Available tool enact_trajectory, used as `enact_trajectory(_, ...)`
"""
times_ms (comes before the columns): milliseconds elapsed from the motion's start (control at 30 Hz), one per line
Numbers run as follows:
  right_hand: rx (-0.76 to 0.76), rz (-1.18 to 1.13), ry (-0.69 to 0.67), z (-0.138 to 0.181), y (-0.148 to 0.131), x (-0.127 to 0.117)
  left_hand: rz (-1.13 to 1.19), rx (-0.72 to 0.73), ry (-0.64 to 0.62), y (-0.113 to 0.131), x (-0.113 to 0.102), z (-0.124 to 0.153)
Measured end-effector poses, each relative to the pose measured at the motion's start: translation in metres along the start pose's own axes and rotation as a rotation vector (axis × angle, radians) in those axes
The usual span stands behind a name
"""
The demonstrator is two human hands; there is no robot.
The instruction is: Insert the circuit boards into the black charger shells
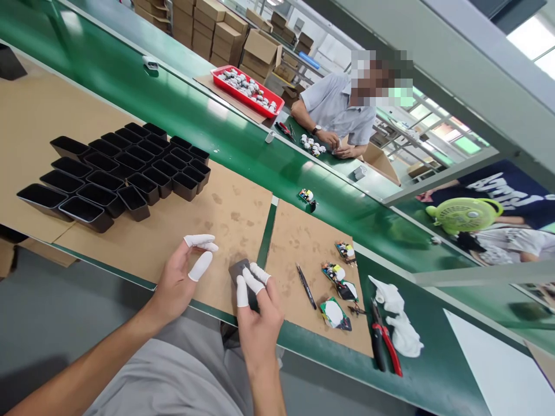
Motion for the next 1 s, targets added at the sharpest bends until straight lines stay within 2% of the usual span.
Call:
enact_trajectory(100,0.101,-0.056,0.006,-0.004,0.0,0.002,0.01,-0.012,-0.002,0.0,0.001,0.0)
enact_trajectory(167,0.116,-0.072,0.001,-0.003,0.001,0.002,0.017,-0.011,-0.001,0.0,0.001,0.001)
enact_trajectory(367,-0.052,0.022,-0.082,-0.003,0.003,-0.008,-0.006,-0.003,0.018,0.0,0.0,0.002)
enact_trajectory(467,-0.095,0.047,-0.052,-0.009,-0.001,-0.012,-0.019,0.006,0.018,-0.001,0.0,0.002)
enact_trajectory(600,-0.107,0.036,-0.009,-0.008,-0.006,-0.009,-0.033,0.009,0.017,-0.003,0.0,0.002)
enact_trajectory(867,-0.132,-0.028,-0.14,-0.005,-0.01,-0.006,-0.048,0.026,0.004,-0.006,0.0,0.003)
enact_trajectory(1000,-0.139,-0.018,-0.064,-0.008,-0.015,-0.01,-0.03,0.014,0.006,-0.005,0.0,0.003)
Point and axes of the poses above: each hand's wrist, its own z-axis away from the middle knuckle, its own x-axis out of the palm, y = z × x, the point moved 2 cm from there along -z, towards the middle knuckle, and after that the axes turned 3 degrees about x, right-handed, at the moved point
